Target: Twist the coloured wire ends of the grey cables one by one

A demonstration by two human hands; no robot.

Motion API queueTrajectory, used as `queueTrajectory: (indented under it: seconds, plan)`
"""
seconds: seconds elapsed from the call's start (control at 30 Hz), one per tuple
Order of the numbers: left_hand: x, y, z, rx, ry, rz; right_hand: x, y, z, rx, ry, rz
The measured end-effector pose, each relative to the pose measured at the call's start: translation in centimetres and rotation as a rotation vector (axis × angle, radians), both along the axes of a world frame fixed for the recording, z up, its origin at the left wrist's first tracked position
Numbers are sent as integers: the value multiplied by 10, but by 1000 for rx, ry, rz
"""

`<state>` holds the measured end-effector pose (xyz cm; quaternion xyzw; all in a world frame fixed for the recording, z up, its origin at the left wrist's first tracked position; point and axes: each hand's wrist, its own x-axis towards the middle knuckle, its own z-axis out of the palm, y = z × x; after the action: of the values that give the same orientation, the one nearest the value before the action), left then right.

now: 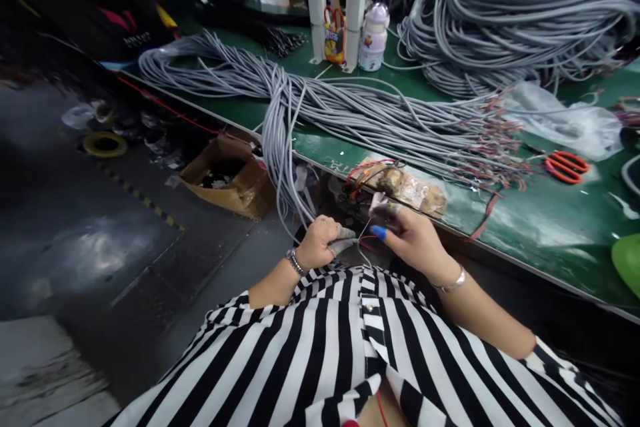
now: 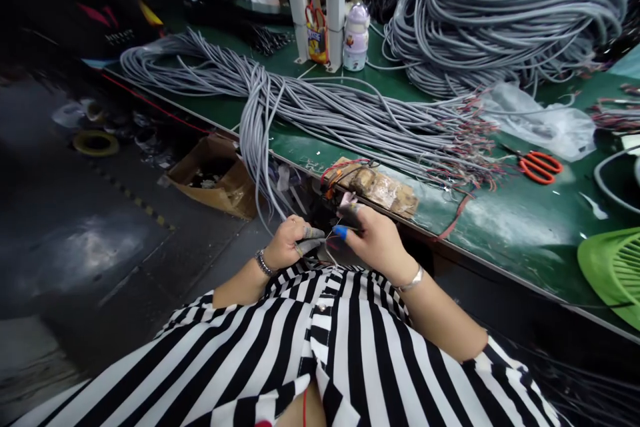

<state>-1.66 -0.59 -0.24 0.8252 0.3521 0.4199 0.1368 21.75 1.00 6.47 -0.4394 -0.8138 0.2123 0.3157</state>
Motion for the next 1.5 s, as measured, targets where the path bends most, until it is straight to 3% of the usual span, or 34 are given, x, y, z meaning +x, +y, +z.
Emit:
queueTrajectory:
  seconds: [0.1, 0.23, 0.47, 0.63, 0.73, 0.83, 0.9, 1.03, 1.13, 1.23, 1.37, 1.5]
  plan:
    - [5, 1, 4, 47, 20, -14, -13, -1, 12, 88, -288, 48]
    - [5, 1, 5, 49, 71, -3, -25, -2, 8, 121, -420, 94]
    - [-3, 2, 1, -20, 85, 79, -20, -12, 1, 56, -179, 447]
    - [-6, 6, 1, -103, 39, 152, -2, -22, 16, -260, 80, 686]
    - [-8, 6, 3, -110, -12, 161, 16, -19, 16, -329, 279, 507]
    - [-10, 3, 5, -99, -33, 160, 27, -13, 6, -246, 377, 163]
    - [-11, 1, 7, -85, -26, 129, 28, -9, 1, -165, 345, 58]
    - [-14, 0, 12, -63, 0, 71, 17, -8, 0, -51, 112, 151]
    - [-14, 0, 16, -64, 41, 53, 7, -9, 0, -49, -103, 229]
    - [-13, -1, 17, -15, 89, 39, 0, -10, -7, -59, -193, 217]
    - [-6, -4, 14, 110, 25, 152, -2, -8, -19, -242, 1, 166]
    - [-1, -8, 10, 196, -19, 308, -7, -12, -22, -638, 370, 214]
